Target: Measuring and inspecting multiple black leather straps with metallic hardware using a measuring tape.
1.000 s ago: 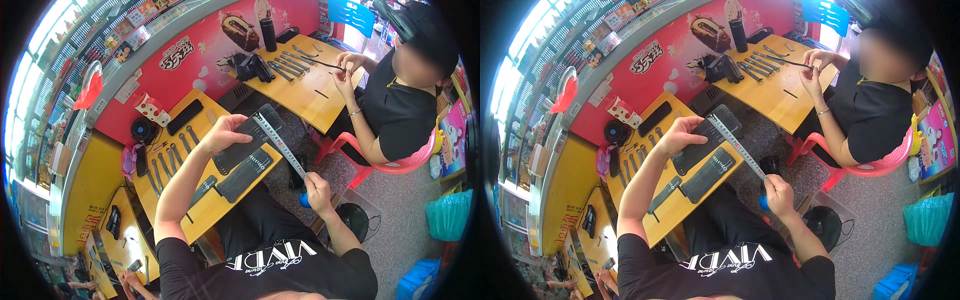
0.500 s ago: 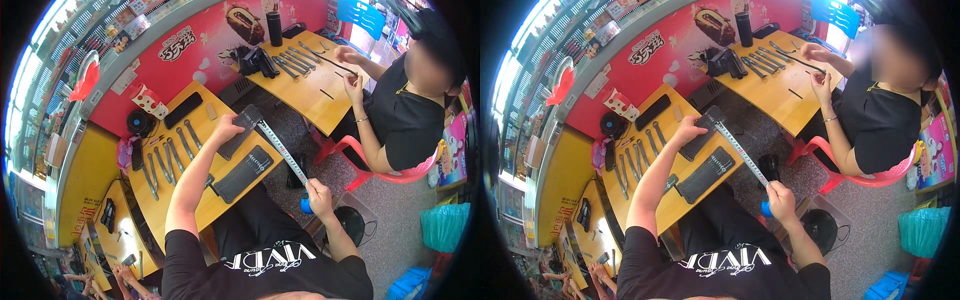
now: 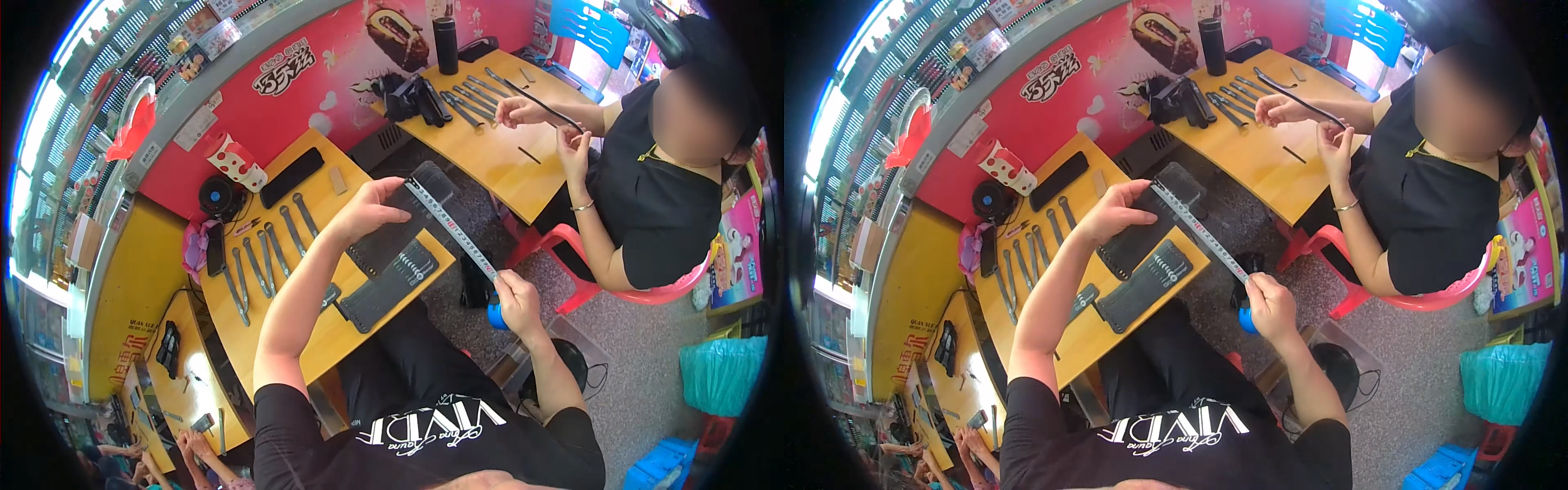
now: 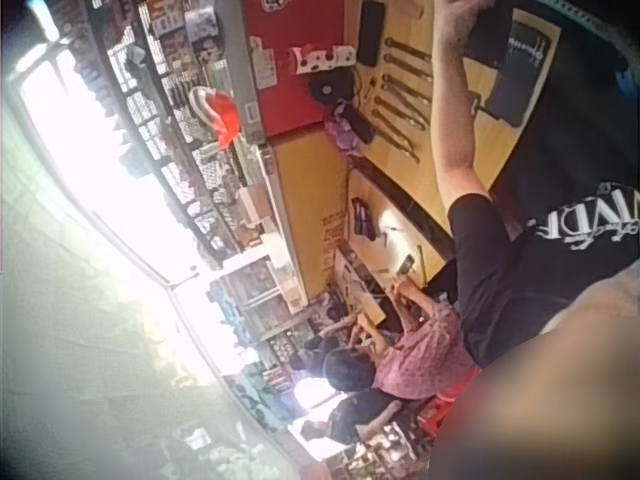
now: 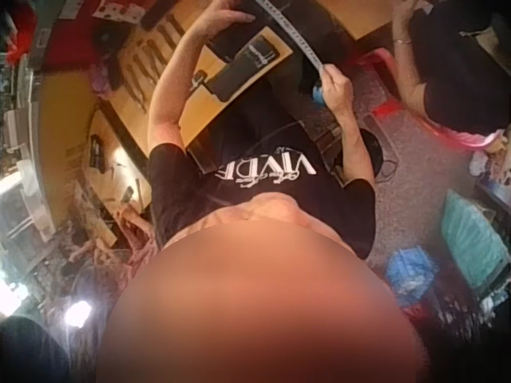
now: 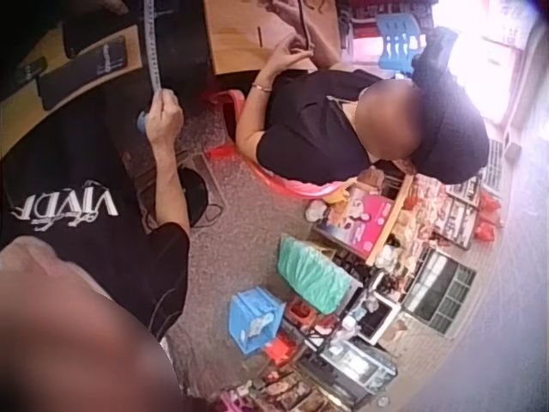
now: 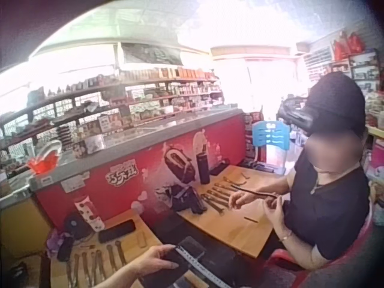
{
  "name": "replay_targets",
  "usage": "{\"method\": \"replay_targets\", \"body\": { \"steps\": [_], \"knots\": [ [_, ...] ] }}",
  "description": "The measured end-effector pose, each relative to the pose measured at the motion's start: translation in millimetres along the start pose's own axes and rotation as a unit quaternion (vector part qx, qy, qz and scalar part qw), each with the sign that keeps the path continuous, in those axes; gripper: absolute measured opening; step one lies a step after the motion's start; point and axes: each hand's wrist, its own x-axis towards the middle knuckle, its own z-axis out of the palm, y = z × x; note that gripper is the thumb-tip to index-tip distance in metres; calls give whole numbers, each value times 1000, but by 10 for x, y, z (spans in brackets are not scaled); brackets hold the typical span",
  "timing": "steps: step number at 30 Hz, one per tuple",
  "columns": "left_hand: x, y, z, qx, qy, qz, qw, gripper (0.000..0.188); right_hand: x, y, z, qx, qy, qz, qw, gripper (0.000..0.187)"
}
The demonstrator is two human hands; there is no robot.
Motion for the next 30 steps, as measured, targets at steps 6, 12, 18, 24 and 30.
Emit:
{"method": "replay_targets", "body": {
  "steps": [6,12,18,24,30],
  "knots": [
    [-38,-7,80,-4,-1,2,1000,39,-64,-20,-35,-31,14,-16,999,13],
    [97,-175,144,10,-9,-5,1000,37,-186,79,-55,-20,21,2,1000,13],
    [601,-670,-8,260,40,-14,965,35,-391,219,-95,107,5,66,992,15],
    [767,-1095,-385,412,135,-31,901,32,-541,235,-104,87,-3,108,990,17],
    [439,-918,-383,306,140,-43,941,29,-561,197,-1,21,-7,88,996,15]
  ]
}}
